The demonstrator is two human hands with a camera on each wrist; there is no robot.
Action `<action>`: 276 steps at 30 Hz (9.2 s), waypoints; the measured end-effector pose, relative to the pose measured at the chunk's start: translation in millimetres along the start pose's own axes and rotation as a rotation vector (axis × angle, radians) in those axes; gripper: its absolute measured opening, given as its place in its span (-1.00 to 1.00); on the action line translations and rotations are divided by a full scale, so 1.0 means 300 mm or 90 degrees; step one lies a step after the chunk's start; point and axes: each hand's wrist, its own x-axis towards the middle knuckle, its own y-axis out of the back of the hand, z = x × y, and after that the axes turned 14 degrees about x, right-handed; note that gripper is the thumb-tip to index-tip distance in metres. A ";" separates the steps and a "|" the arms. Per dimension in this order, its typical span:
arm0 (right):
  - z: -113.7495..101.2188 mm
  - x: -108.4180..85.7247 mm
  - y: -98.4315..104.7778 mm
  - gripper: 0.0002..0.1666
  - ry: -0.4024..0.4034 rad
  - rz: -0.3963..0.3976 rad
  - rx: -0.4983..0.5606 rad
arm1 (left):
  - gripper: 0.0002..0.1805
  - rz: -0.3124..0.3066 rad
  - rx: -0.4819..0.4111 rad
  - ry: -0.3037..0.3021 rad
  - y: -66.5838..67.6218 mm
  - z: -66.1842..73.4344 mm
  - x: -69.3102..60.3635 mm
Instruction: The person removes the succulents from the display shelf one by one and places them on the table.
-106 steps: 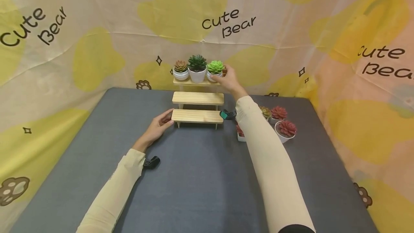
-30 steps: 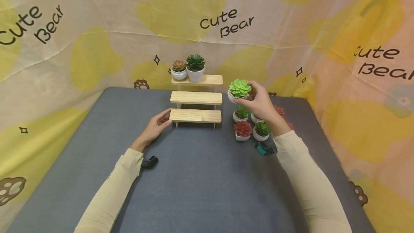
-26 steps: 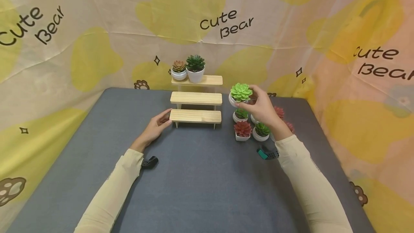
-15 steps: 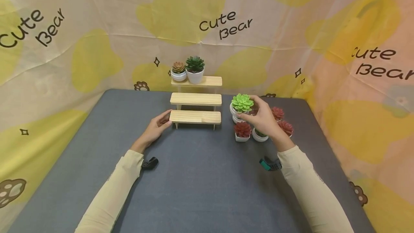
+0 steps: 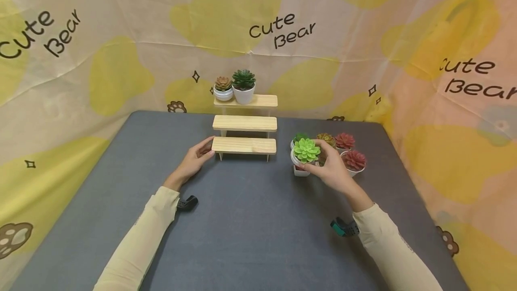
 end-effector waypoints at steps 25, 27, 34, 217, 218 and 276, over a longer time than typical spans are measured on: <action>0.091 -0.148 -0.016 -0.32 0.002 -0.027 -0.023 | -0.35 0.006 0.009 -0.011 -0.002 -0.005 0.002; 0.101 -0.156 -0.016 -0.33 0.005 -0.028 -0.022 | -0.35 0.008 0.008 -0.010 -0.001 -0.004 0.003; 0.143 -0.179 -0.018 -0.34 0.005 -0.038 -0.023 | -0.35 0.012 0.010 -0.005 -0.001 -0.009 0.003; -0.208 0.744 -0.373 -0.10 -0.120 0.017 0.168 | -0.36 0.008 0.002 0.003 -0.003 0.003 0.002; -0.208 0.744 -0.374 -0.11 -0.120 0.018 0.167 | -0.36 0.008 0.004 0.002 -0.003 0.003 0.002; -0.203 0.507 -0.156 -0.22 -0.003 0.012 0.134 | -0.36 0.006 0.001 0.002 -0.002 0.005 -0.001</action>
